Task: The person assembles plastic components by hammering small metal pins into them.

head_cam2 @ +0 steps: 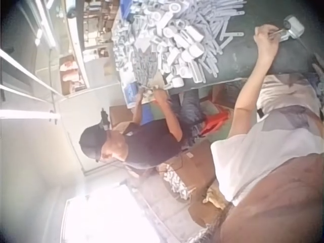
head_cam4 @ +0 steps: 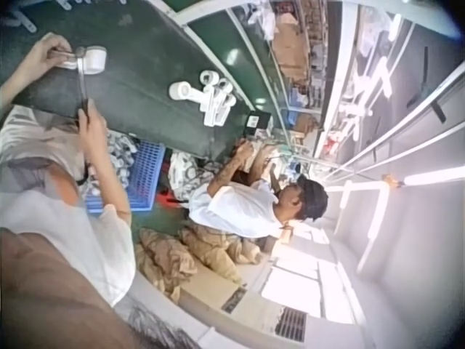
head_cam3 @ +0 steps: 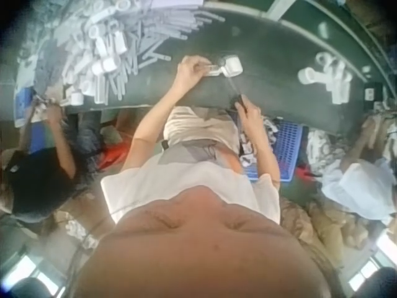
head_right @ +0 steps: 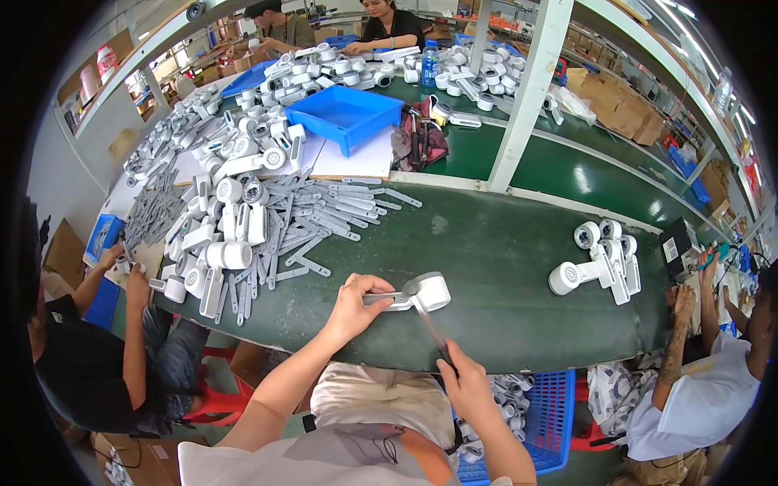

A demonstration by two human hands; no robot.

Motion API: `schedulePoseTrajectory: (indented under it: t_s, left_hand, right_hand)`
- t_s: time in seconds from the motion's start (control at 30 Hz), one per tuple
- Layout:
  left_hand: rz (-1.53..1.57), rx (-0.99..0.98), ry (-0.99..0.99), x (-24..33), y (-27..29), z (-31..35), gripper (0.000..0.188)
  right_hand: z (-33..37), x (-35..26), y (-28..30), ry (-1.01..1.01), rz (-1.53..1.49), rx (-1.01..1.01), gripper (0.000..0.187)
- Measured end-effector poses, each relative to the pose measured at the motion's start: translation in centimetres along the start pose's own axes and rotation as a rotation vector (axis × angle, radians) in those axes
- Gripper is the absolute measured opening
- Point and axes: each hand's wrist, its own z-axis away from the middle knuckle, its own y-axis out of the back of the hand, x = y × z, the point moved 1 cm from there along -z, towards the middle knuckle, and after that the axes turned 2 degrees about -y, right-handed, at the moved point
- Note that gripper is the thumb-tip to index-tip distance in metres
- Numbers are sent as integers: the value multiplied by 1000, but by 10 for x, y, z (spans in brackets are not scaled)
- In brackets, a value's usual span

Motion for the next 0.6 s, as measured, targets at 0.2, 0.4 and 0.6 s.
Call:
schedulePoseTrajectory:
  t_s: [0.2, 0.4, 0.6]
  left_hand:
    - [-93, -37, -37, -1, 1, 1, 12]
    - [-57, 18, -193, 13, 9, 7, 24]
    - [-202, -96, -168, -5, 22, 14, 28]
  right_hand:
    - [-1, -7, 3, -20, 3, 4, 33]
    - [-9, -16, 3, 52, 135, -49, 36]
    - [2, -6, -12, 8, 126, -205, 36]
